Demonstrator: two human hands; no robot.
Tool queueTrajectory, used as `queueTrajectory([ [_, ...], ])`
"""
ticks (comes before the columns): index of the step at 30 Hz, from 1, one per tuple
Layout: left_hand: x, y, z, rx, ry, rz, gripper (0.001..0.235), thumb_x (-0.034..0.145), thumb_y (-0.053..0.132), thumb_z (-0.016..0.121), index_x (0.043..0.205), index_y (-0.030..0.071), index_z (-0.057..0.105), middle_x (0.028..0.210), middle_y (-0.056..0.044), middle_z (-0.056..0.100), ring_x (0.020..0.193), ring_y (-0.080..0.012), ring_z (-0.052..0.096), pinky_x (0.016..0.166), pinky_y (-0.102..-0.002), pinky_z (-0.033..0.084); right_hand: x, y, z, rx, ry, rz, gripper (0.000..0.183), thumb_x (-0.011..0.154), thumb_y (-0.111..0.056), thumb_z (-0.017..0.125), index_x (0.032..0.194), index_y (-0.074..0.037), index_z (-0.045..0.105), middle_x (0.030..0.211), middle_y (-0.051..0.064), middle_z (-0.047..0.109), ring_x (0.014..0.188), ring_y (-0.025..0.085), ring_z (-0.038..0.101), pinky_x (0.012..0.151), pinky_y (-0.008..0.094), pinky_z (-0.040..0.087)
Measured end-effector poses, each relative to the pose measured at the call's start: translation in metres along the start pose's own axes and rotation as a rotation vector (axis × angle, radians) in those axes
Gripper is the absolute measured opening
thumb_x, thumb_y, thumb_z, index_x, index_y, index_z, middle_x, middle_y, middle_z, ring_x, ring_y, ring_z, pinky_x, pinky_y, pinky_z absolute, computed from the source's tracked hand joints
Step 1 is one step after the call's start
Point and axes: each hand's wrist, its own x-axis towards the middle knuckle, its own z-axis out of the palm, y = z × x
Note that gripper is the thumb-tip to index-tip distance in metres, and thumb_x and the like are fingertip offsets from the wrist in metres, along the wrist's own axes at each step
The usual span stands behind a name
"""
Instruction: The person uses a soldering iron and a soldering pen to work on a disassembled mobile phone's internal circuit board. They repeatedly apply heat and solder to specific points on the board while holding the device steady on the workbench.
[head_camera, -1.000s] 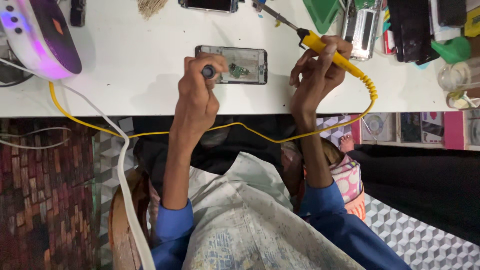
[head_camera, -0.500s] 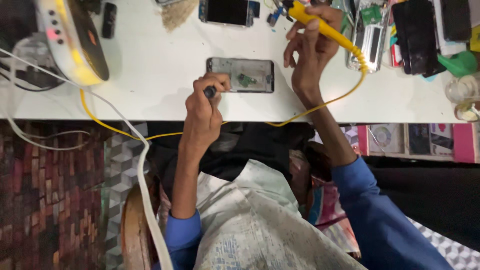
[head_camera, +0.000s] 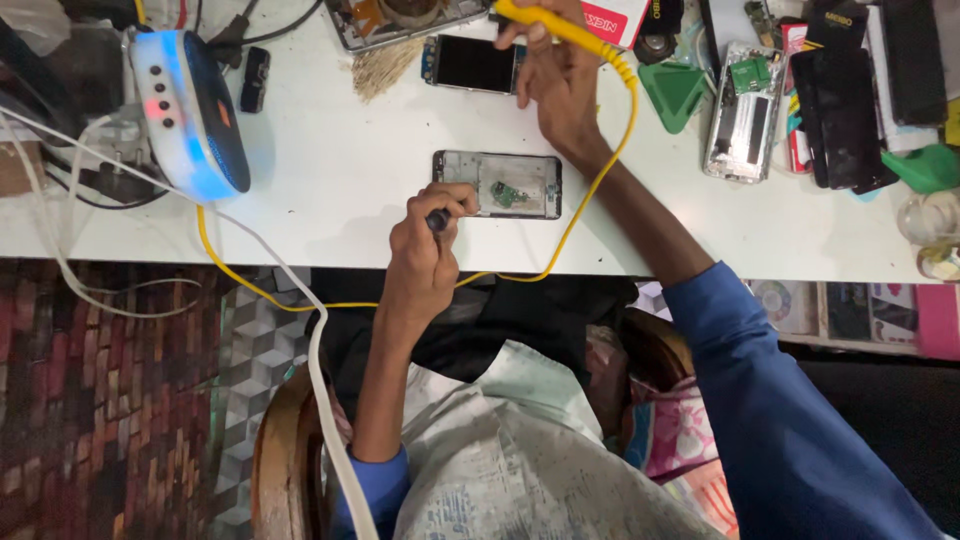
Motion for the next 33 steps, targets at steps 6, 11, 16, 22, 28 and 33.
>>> queueTrajectory([
  [6,0.001,-0.002,0.003,0.016,-0.011,-0.043,0.031,0.094,-0.019,0.044,0.116,0.002,0.039,0.104,-0.02,0.066,0.086,-0.0303,0.063,0.084,-0.034,0.053,0.003,-0.005,0.001,-0.043,-0.099,-0.063,0.03,0.121,-0.029,0.045,0.141,-0.008,0.051,0.111,0.014,0.073,0.056,0.007,0.053,0.048,0.02,0.042],
  [11,-0.001,-0.005,0.005,0.035,0.021,-0.007,0.036,0.091,-0.021,0.047,0.117,0.002,0.037,0.102,-0.019,0.064,0.091,-0.03,0.064,0.093,-0.036,0.052,0.004,-0.007,0.001,-0.061,-0.16,-0.031,0.03,0.122,-0.028,0.046,0.142,-0.006,0.053,0.113,0.013,0.073,0.06,0.008,0.055,0.049,0.02,0.044],
  [16,0.001,-0.005,0.005,0.018,0.023,-0.046,0.037,0.089,-0.023,0.045,0.116,0.002,0.038,0.1,-0.02,0.064,0.088,-0.0292,0.062,0.088,-0.034,0.052,0.009,-0.013,0.002,-0.162,-0.167,-0.016,0.033,0.119,-0.031,0.047,0.14,-0.007,0.056,0.11,0.011,0.075,0.059,0.008,0.055,0.052,0.023,0.046],
  [22,0.003,-0.002,0.004,0.021,0.021,-0.002,0.035,0.092,-0.021,0.047,0.118,0.002,0.039,0.103,-0.021,0.064,0.092,-0.0307,0.065,0.09,-0.036,0.053,0.005,-0.006,0.0,-0.142,-0.185,0.036,0.034,0.12,-0.032,0.045,0.142,-0.008,0.054,0.116,0.011,0.076,0.06,0.009,0.054,0.052,0.023,0.045],
  [28,0.0,0.003,0.005,0.093,0.046,0.02,0.028,0.1,-0.016,0.051,0.117,0.003,0.042,0.107,-0.019,0.068,0.09,-0.0298,0.065,0.086,-0.037,0.053,-0.003,0.009,-0.009,0.075,0.001,-0.018,0.027,0.119,-0.033,0.05,0.119,-0.007,0.054,0.111,0.015,0.075,0.057,0.014,0.058,0.046,0.026,0.044],
  [33,-0.008,-0.001,0.007,0.087,0.087,0.033,0.015,0.11,-0.006,0.048,0.118,0.004,0.04,0.11,-0.018,0.067,0.096,-0.0292,0.067,0.087,-0.038,0.053,-0.043,-0.034,-0.021,0.198,0.452,-0.103,0.04,0.11,-0.045,0.054,0.124,-0.007,0.049,0.095,0.01,0.067,0.055,0.015,0.057,0.037,0.027,0.04],
])
